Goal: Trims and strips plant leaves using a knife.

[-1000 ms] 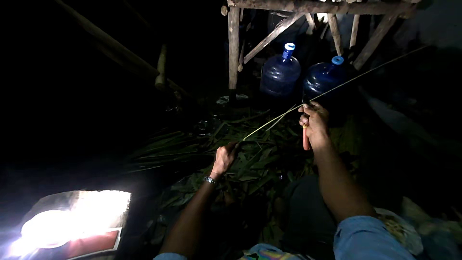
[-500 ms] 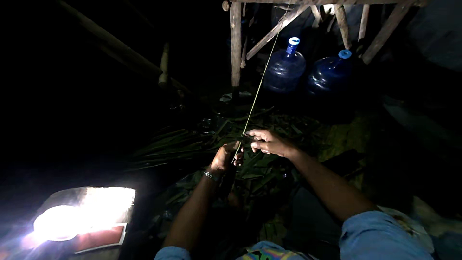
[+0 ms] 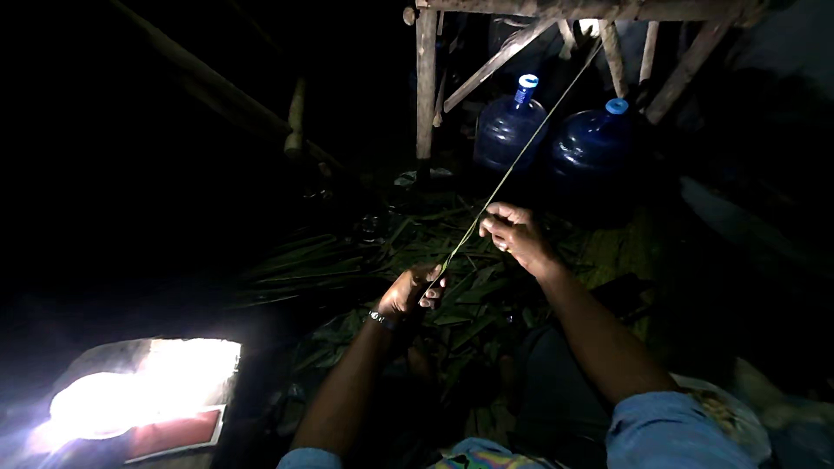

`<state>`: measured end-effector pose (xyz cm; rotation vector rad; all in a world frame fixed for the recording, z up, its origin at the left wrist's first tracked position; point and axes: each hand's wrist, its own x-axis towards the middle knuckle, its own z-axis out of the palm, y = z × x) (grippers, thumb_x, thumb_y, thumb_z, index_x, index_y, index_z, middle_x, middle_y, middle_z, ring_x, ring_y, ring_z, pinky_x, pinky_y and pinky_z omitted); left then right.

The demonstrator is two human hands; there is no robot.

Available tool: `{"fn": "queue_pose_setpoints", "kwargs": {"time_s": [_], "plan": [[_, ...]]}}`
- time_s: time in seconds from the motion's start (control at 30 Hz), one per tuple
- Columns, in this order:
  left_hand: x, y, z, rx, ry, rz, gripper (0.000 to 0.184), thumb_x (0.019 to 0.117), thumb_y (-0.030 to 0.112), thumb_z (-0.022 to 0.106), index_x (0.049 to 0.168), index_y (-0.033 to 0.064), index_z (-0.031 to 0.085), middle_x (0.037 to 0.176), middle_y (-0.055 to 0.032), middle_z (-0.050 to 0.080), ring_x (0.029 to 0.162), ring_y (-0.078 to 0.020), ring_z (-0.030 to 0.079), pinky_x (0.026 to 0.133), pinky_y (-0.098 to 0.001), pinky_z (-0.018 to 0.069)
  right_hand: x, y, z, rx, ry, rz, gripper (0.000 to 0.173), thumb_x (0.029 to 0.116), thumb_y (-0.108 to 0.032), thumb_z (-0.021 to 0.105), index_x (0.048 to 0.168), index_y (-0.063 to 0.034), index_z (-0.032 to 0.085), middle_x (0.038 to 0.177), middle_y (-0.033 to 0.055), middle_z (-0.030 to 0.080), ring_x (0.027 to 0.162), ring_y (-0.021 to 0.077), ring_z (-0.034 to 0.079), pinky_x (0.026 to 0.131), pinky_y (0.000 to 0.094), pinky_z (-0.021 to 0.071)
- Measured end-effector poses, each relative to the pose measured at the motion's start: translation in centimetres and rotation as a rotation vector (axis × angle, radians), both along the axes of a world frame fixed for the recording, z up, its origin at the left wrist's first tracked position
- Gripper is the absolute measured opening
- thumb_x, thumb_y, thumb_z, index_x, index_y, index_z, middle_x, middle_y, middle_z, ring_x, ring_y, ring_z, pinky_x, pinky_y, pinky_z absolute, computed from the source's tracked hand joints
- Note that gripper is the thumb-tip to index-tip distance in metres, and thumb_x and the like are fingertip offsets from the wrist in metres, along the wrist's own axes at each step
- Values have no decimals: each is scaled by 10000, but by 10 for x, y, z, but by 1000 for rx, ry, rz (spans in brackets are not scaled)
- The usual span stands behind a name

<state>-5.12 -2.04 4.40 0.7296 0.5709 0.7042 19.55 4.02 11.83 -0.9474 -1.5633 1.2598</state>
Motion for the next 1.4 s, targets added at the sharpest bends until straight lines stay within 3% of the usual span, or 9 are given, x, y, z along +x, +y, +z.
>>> {"fn": "queue_pose_setpoints", "kwargs": {"time_s": [0.47, 0.67, 0.8, 0.9, 1.0, 1.07, 1.17, 1.3, 1.4], "plan": [[-11, 6, -13, -22, 47, -56, 250, 1026, 183, 415, 894, 126, 619, 749, 20, 657, 492, 1, 542, 423, -130, 429, 69, 24, 18, -19, 421, -476, 238, 1043, -1, 459, 1240, -72, 570, 776, -13, 637, 425, -1, 427, 383, 131, 380], [2, 8, -7, 57, 196, 127, 287, 1073, 153, 338, 1025, 61, 605, 809, -2, 649, 564, -33, 571, 488, -159, 484, 31, 0, 2, -144, -7, 3, 464, 997, -81, 539, 1459, -111, 514, 773, 26, 616, 466, 43, 416, 426, 189, 372], [8, 2, -1, 104, 220, 73, 342, 1085, 234, 320, 1059, 72, 620, 847, 1, 669, 616, -37, 601, 549, -170, 516, -5, -6, -6, -226, -93, 143, 324, 1024, -62, 564, 1348, -50, 573, 779, 31, 626, 481, 32, 408, 433, 172, 339], [2, -1, -5, 225, 261, 51, 458, 1024, 433, 458, 1250, 60, 598, 945, -43, 713, 755, -109, 681, 703, -258, 590, -5, -5, -1, -188, -21, 48, 203, 1024, -78, 565, 1219, -54, 616, 790, 16, 650, 480, 19, 419, 432, 168, 346], [-8, 1, 5, 391, 432, -52, 493, 999, 298, 593, 1408, 35, 513, 1055, -52, 714, 886, -113, 687, 841, -292, 584, 15, 2, 2, -142, 60, -113, 109, 1038, -125, 554, 1124, -121, 621, 797, 5, 658, 447, 16, 408, 407, 153, 345], [-8, 1, 8, 401, 569, -80, 356, 1051, 154, 530, 1391, 48, 546, 994, -22, 705, 784, -59, 655, 738, -241, 566, 25, 16, 4, -174, 208, -265, 113, 1027, -27, 524, 1112, -51, 596, 761, 17, 635, 433, 18, 418, 391, 156, 363], [-2, 2, 2, 378, 629, -7, 247, 1089, 168, 442, 1138, 24, 636, 799, 11, 673, 571, -19, 562, 524, -183, 474, 38, 20, 3, -198, 258, -322, 112, 1050, -38, 486, 1128, -91, 547, 756, -3, 607, 416, 12, 399, 374, 146, 359], [13, 4, -2, 274, 457, 139, 296, 1114, 242, 375, 1061, 38, 584, 742, -11, 647, 529, -43, 539, 480, -183, 443, 24, 5, -5, -315, 25, 5, 481, 985, -111, 544, 1458, -145, 466, 737, 7, 600, 457, 46, 439, 413, 190, 392], [21, 2, -5, 193, 270, 208, 340, 1121, 247, 301, 1041, 48, 565, 747, -28, 626, 490, -49, 518, 430, -176, 432, -5, -7, -11, -431, -138, 340, 421, 955, -65, 599, 1338, -102, 428, 759, 10, 602, 507, 41, 475, 459, 186, 402]]}}
